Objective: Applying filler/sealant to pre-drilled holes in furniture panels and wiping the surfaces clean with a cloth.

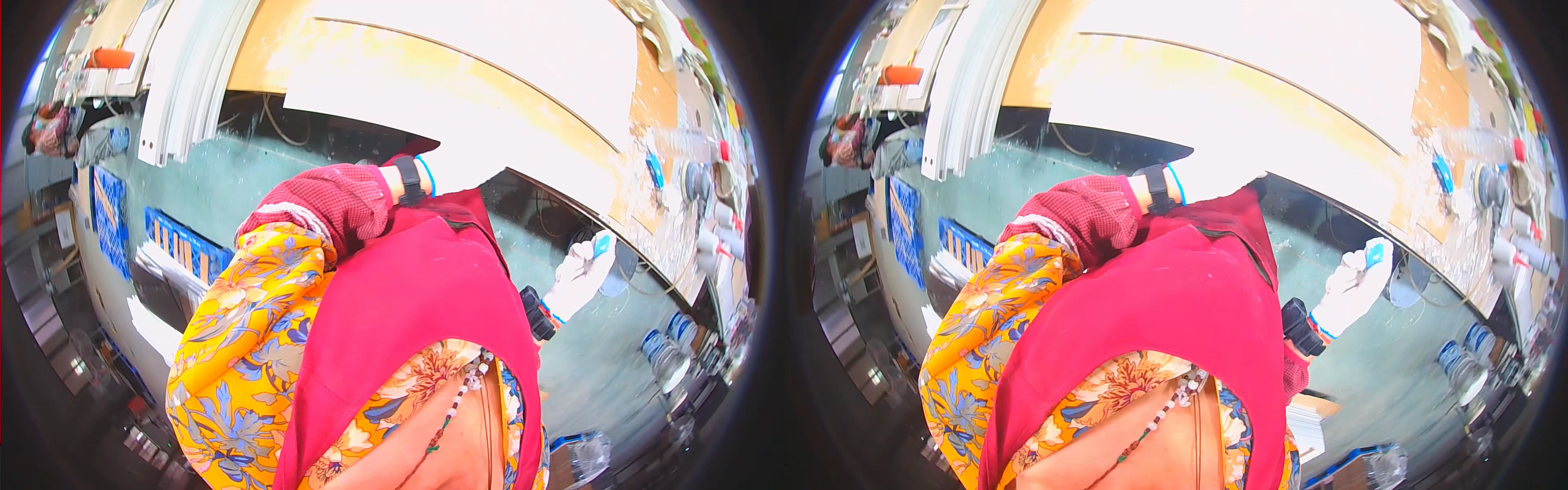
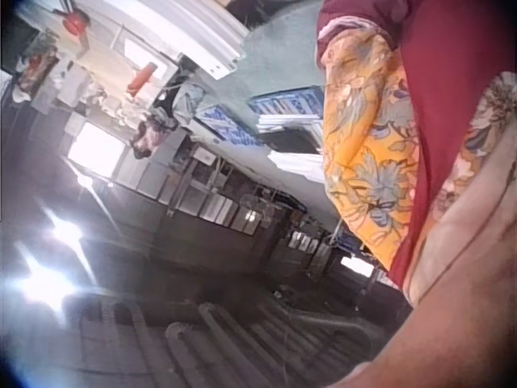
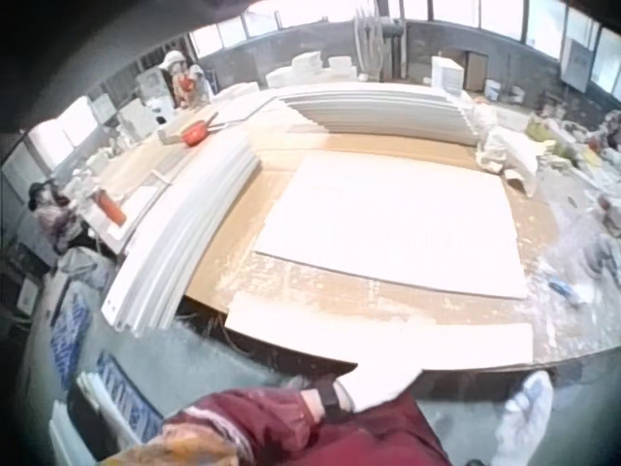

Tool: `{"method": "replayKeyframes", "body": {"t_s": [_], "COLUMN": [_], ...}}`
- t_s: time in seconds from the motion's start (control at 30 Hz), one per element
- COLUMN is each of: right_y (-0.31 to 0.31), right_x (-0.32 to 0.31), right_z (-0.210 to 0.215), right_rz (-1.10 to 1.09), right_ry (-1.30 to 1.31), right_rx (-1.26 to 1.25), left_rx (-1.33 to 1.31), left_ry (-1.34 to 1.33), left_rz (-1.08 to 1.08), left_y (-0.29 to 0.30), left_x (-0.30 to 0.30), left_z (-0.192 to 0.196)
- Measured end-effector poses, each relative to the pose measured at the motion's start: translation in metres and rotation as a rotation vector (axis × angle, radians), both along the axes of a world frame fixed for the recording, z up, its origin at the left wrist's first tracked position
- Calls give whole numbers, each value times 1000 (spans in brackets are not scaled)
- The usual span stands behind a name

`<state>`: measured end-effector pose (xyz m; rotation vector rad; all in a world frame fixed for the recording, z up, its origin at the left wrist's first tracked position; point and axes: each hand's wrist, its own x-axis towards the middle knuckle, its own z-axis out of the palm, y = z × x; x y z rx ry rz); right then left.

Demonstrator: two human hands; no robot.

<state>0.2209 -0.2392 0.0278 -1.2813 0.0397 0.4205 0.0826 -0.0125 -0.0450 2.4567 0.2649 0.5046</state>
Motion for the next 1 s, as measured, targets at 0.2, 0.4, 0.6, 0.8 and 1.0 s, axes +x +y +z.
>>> {"method": "replayKeyframes", "body": {"t_s": [0.2, 0.4, 0.6, 0.8, 1.0], "right_y": [15, 19, 28, 36, 33], "right_x": [1, 3, -3, -6, -3], "right_z": [-3, -8, 1, 3, 5], "right_rz": [39, 180, 139, 45, 59], "right_ry": [16, -16, 3, -71, -54], "right_rx": [240, 274, 254, 14, -67], "left_rx": [-19, 31, -125, 39, 218], "left_ry": [-246, -275, -312, -39, 179], "left_rz": [46, 97, 26, 230, 363], "left_y": [1, 0, 6, 39, 52], "left_x": [8, 8, -5, -68, -100], "left_z": [5, 7, -1, 10, 35]}}
